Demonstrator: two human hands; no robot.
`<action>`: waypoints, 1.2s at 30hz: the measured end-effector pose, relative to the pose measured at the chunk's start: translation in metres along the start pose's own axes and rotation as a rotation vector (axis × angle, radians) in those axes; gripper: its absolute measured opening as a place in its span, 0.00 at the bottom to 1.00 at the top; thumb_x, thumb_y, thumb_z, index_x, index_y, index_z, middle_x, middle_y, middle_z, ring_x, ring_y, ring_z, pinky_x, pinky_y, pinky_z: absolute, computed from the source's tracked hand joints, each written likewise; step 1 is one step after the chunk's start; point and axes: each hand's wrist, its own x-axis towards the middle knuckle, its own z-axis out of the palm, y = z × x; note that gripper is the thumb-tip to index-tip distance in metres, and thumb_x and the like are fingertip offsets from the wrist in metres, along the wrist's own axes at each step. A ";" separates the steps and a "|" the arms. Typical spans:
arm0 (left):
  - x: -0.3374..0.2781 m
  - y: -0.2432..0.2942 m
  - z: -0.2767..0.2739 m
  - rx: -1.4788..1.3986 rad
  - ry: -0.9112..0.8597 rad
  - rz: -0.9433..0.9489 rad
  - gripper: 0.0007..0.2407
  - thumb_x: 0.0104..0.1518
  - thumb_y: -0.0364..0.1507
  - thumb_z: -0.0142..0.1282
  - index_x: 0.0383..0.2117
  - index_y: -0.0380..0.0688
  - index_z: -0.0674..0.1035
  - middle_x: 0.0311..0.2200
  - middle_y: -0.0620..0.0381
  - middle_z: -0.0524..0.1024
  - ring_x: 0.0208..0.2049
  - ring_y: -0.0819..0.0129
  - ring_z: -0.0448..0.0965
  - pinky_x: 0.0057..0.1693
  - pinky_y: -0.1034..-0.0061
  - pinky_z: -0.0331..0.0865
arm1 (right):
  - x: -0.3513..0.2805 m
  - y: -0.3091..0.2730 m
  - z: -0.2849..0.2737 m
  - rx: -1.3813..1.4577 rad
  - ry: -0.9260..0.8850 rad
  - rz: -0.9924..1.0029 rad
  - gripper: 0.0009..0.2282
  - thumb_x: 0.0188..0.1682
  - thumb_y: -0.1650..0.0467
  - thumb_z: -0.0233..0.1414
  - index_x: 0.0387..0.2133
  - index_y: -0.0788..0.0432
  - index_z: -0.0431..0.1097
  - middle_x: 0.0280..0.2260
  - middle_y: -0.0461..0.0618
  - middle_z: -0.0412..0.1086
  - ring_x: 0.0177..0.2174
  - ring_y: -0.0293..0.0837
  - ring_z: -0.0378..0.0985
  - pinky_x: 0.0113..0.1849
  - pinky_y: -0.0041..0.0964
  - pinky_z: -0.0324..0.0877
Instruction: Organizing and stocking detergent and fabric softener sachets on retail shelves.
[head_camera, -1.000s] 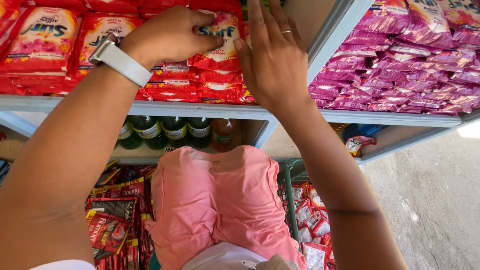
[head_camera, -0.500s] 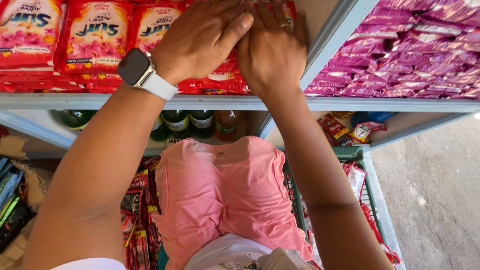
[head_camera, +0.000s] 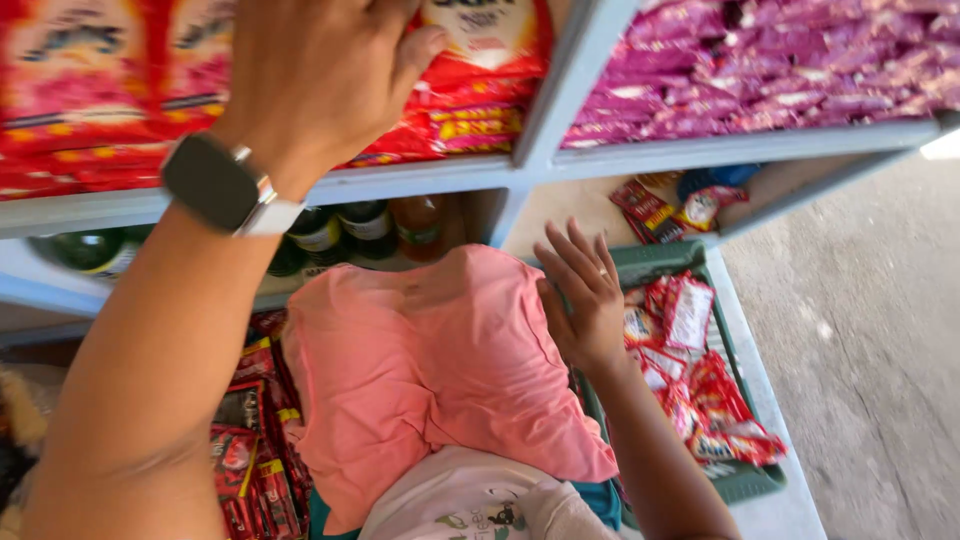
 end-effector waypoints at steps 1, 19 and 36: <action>-0.004 0.013 -0.003 -0.025 -0.008 0.009 0.13 0.69 0.40 0.55 0.44 0.43 0.84 0.40 0.49 0.80 0.43 0.50 0.79 0.46 0.56 0.70 | -0.024 0.020 0.003 -0.012 -0.006 0.025 0.15 0.54 0.70 0.52 0.54 0.59 0.72 0.63 0.55 0.66 0.66 0.60 0.62 0.66 0.63 0.51; -0.119 0.291 0.287 -0.828 -0.399 0.329 0.08 0.50 0.30 0.60 0.36 0.52 0.84 0.41 0.55 0.79 0.48 0.55 0.76 0.54 0.60 0.70 | -0.266 0.187 0.070 0.174 -0.720 1.182 0.27 0.59 0.52 0.38 0.45 0.61 0.76 0.41 0.67 0.75 0.46 0.64 0.77 0.49 0.54 0.67; -0.126 0.286 0.282 -0.705 -0.677 0.190 0.06 0.60 0.34 0.58 0.36 0.48 0.83 0.39 0.54 0.79 0.45 0.54 0.79 0.50 0.57 0.72 | -0.248 0.205 0.034 -0.276 -0.293 0.982 0.10 0.40 0.66 0.68 0.28 0.58 0.78 0.31 0.50 0.75 0.39 0.54 0.74 0.42 0.54 0.66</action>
